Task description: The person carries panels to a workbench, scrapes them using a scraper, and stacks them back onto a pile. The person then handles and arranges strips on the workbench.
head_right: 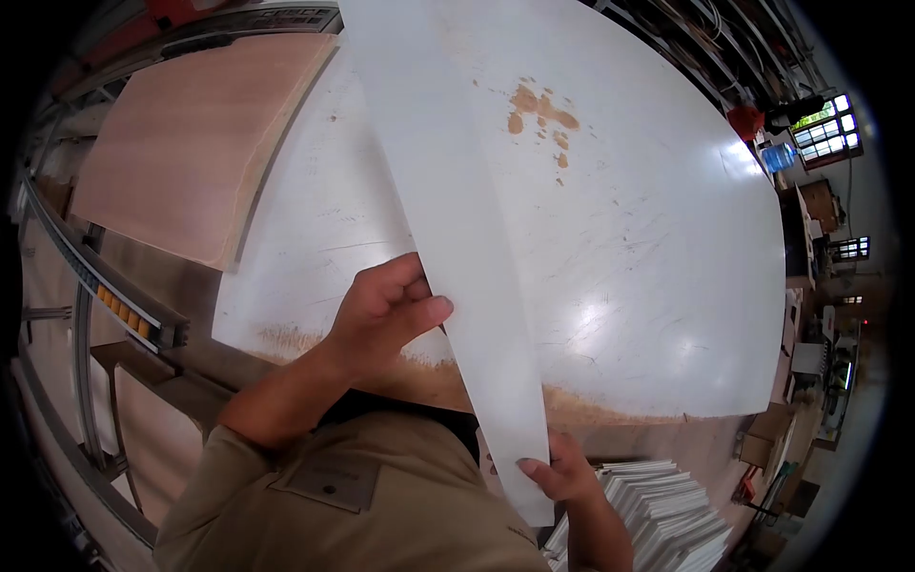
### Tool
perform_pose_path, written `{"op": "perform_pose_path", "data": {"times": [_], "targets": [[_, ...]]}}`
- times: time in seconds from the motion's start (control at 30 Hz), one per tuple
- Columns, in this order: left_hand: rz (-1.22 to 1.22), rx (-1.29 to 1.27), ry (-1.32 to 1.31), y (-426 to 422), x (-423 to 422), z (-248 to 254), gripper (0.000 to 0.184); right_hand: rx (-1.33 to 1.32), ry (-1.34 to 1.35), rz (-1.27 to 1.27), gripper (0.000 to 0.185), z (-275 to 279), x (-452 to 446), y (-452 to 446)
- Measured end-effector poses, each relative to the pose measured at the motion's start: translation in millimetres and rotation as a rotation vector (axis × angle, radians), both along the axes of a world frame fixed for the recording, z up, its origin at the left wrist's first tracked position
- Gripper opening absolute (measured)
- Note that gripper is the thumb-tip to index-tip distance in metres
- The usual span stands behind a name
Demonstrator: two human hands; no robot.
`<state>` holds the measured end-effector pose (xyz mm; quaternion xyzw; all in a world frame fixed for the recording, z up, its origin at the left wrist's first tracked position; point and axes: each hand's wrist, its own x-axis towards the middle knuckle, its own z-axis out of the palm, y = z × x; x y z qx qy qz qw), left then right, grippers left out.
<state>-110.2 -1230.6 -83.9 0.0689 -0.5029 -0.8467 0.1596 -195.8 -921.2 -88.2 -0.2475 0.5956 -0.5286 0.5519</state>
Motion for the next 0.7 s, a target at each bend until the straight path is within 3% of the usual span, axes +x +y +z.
{"op": "perform_pose_path", "data": {"times": [0.07,0.2,0.33,0.4,0.53,0.6,0.7], "targets": [[0.077,-0.052,-0.003,-8.1,1.1,2.8,0.024,0.096,0.229,0.027,0.038,-6.8,7.6,15.6],[0.233,-0.054,0.076,-31.5,4.7,29.2,0.024,0.084,0.292,0.093,0.034,-15.2,13.0,33.2],[0.275,-0.052,0.162,-46.4,10.3,45.4,0.025,0.080,0.290,0.042,0.039,-31.5,16.6,50.1],[0.310,-0.075,0.178,-51.9,12.2,52.3,0.029,0.221,0.215,0.057,0.040,-33.1,19.0,55.5],[0.293,-0.108,0.216,-59.5,23.3,67.3,0.034,0.125,0.238,-0.098,0.035,-70.6,28.7,83.7],[0.339,-0.157,0.202,-58.6,26.0,75.0,0.035,0.168,0.328,-0.088,0.051,-66.3,38.4,82.7],[0.367,-0.174,0.217,-55.4,26.2,77.4,0.034,0.181,0.444,-0.112,0.053,-62.3,53.1,75.1]]}}
